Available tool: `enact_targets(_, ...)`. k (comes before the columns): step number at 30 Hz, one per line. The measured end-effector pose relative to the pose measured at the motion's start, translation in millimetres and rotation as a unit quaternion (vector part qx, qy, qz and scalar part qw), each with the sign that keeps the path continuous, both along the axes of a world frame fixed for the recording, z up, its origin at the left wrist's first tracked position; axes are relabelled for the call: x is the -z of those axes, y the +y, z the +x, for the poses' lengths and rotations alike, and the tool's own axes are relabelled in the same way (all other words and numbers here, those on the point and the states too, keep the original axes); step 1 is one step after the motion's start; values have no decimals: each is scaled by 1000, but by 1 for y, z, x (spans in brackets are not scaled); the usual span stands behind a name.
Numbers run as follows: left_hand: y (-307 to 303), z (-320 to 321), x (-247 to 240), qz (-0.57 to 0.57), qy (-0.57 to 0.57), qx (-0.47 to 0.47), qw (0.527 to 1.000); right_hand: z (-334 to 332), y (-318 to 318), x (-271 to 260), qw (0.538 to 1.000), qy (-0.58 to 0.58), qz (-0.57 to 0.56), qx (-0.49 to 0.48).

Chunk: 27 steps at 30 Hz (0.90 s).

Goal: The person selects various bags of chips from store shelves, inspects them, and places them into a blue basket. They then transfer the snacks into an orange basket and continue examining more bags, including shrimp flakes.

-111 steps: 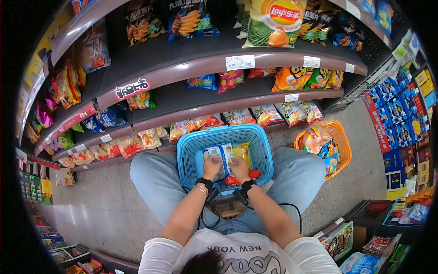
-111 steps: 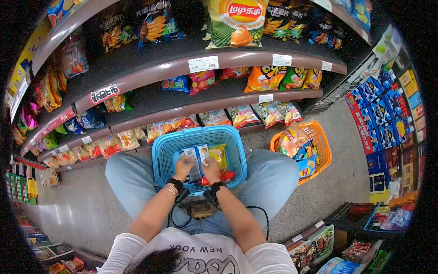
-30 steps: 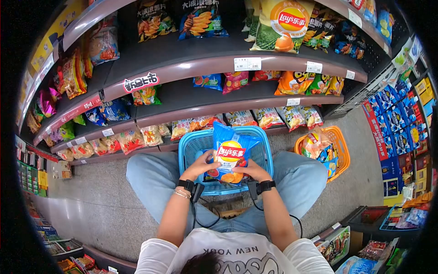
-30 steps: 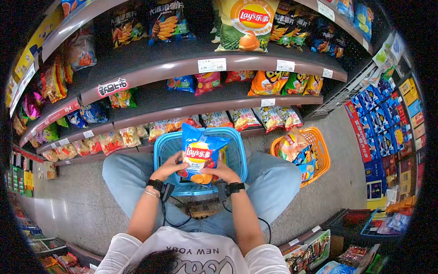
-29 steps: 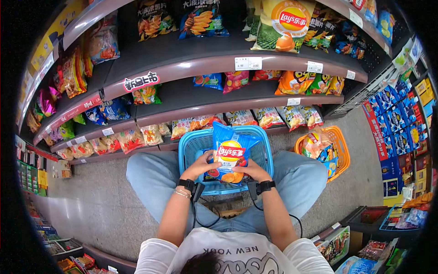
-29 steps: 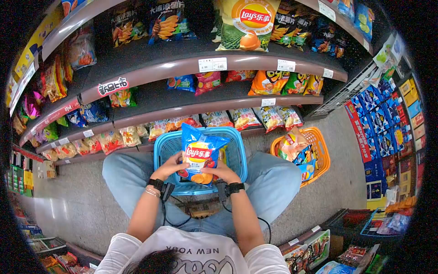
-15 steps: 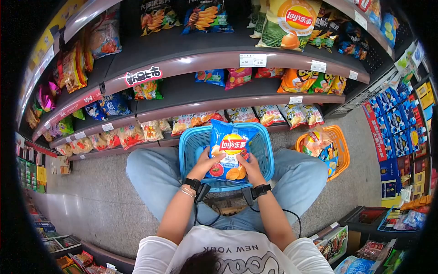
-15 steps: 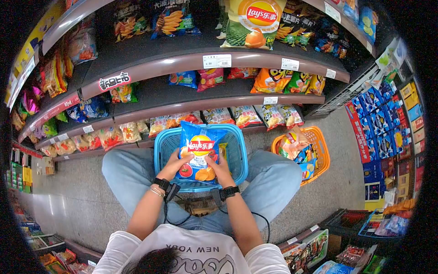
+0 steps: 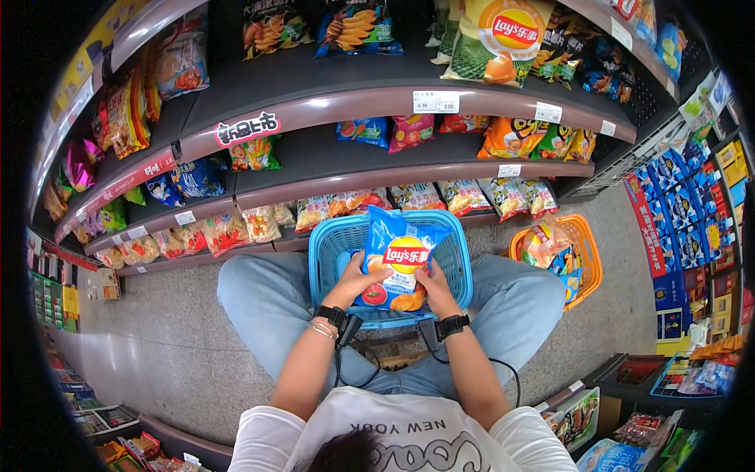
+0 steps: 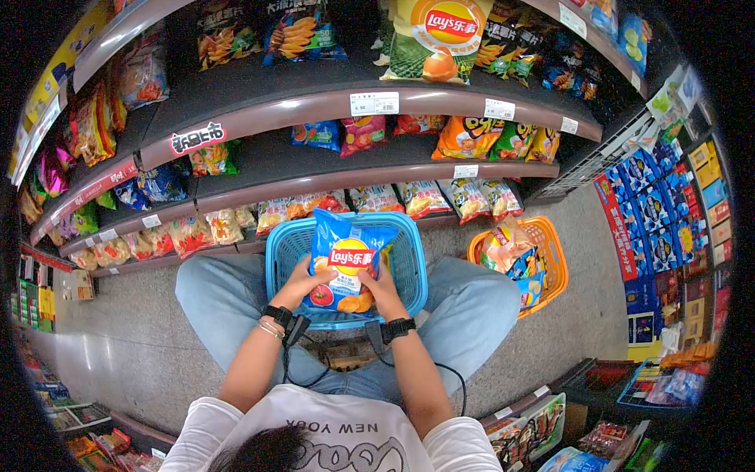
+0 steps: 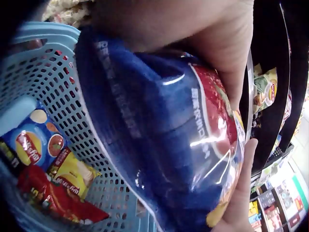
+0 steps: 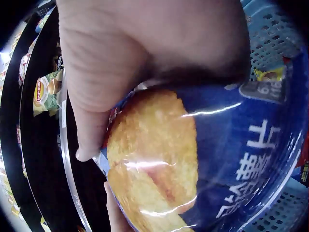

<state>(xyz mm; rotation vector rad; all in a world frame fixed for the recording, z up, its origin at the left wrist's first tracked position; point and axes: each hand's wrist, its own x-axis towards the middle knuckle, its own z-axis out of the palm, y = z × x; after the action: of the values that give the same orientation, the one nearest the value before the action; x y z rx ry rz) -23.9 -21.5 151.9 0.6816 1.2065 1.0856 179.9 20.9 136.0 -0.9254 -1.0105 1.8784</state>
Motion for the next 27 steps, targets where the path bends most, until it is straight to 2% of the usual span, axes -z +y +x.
enact_targets(3,2,1,12,29,68,19,997,-1,2,-3,1000,6,-2,25)
enact_targets(9,3,3,22,25,85,-16,996,1,3,-5,998,-26,-35,40)
enact_targets(13,2,3,8,30,60,-1,998,2,3,-2,997,-44,-47,39)
enact_targets(16,2,4,0,21,12,-13,1000,2,4,-1,998,42,-44,28)
enact_targets(19,0,3,-11,15,-52,-19,998,4,2,5,997,36,-53,-41)
enact_targets(22,3,5,12,25,35,-94,995,3,2,-2,993,39,-67,-84)
enact_targets(25,2,13,6,115,249,-150,950,-5,-1,0,999,-16,-23,27)
enact_targets(27,2,10,10,142,282,-93,944,-9,-2,5,996,-36,20,76)
